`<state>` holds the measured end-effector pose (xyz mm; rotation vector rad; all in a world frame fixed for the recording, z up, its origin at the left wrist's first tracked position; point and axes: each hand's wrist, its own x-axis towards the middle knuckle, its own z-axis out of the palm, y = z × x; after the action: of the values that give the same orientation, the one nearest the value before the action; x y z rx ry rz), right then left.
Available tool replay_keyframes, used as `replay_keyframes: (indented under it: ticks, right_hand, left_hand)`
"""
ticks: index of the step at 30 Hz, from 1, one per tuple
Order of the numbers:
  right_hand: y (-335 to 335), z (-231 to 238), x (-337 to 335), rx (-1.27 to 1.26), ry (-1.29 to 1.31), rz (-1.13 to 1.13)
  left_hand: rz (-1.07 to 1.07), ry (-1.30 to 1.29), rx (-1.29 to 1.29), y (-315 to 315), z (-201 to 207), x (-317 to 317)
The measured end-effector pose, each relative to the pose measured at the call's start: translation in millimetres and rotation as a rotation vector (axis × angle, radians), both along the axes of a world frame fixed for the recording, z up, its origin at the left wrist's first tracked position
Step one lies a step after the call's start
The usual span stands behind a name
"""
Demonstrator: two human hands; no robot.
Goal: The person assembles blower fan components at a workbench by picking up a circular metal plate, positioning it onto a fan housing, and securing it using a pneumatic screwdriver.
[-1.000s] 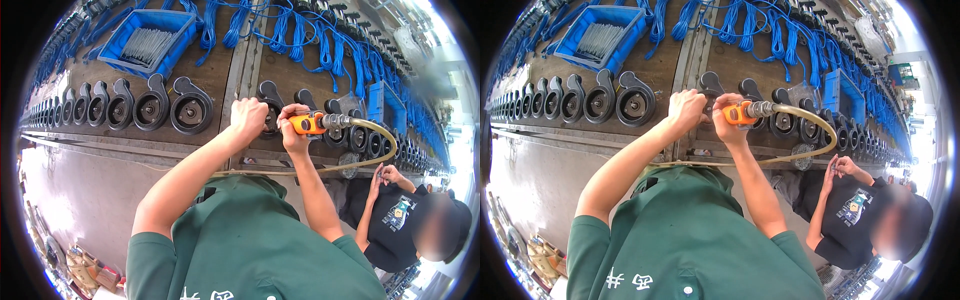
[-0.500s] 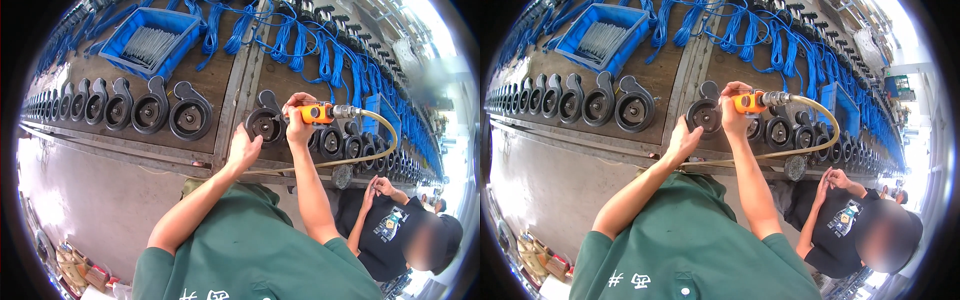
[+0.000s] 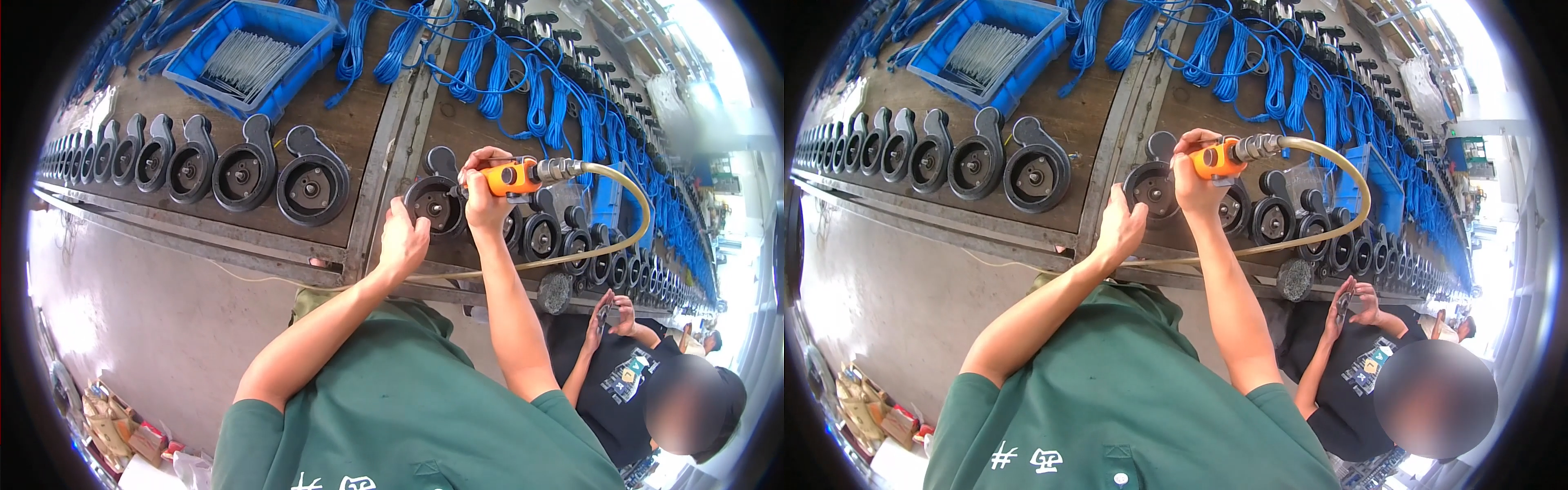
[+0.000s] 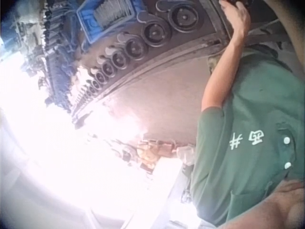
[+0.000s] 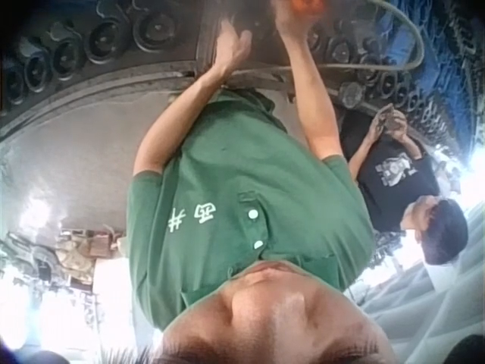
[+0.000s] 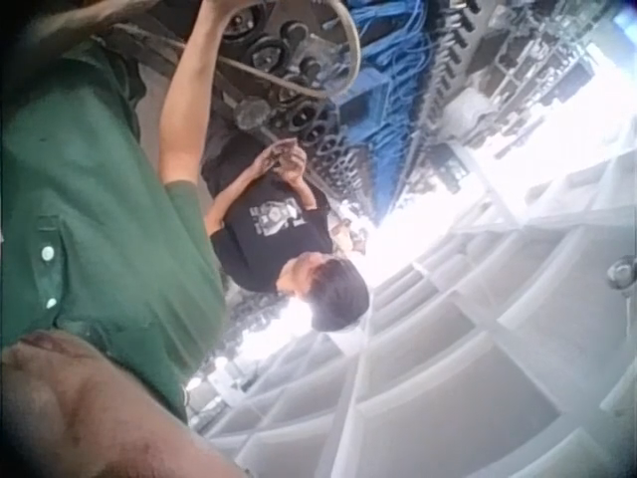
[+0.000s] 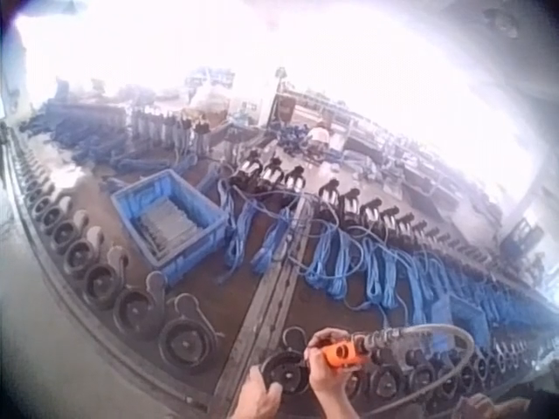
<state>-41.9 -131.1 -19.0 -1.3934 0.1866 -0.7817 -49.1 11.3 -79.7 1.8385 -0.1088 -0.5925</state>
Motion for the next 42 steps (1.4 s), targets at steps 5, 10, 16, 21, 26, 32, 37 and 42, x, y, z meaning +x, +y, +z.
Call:
replay_keyframes:
  ticks: [5, 10, 16, 21, 26, 32, 37, 42]
  right_hand:
    - [2.1, -5.3, -1.1, 0.009, -0.028, -0.004]
    - [2.2, -3.5, -1.6, -0.037, -0.044, -0.041]
    - [6.2, 6.5, -1.4, -0.057, -0.046, -0.004]
    - [32.2, 13.9, -15.2, 0.008, -0.047, 0.1]
    - [42.3, 6.7, -14.0, 0.015, -0.033, 0.121]
    - [39.7, 6.3, -10.8, 0.019, -0.002, 0.123]
    - [40.3, 1.1, -9.4, -0.061, 0.017, 0.173]
    - [43.8, -5.8, -12.2, -0.17, 0.004, 0.198]
  left_hand:
    - [0.007, 0.023, 0.009, 0.1, 0.8, -2.3]
    - [0.016, 0.032, -0.03, -1.5, 2.4, -4.4]
    - [0.024, 0.05, -0.033, -3.3, -3.6, -5.9]
    - [0.029, 0.085, -0.032, -3.8, -3.6, -5.1]
    - [0.026, 0.116, -0.057, -2.2, 0.4, -4.7]
    - [0.013, 0.098, -0.05, -2.9, -0.4, -5.4]
    - [0.011, 0.109, -0.022, -4.3, -0.2, -4.0]
    - [0.012, 0.11, 0.015, -2.6, 13.9, -4.9]
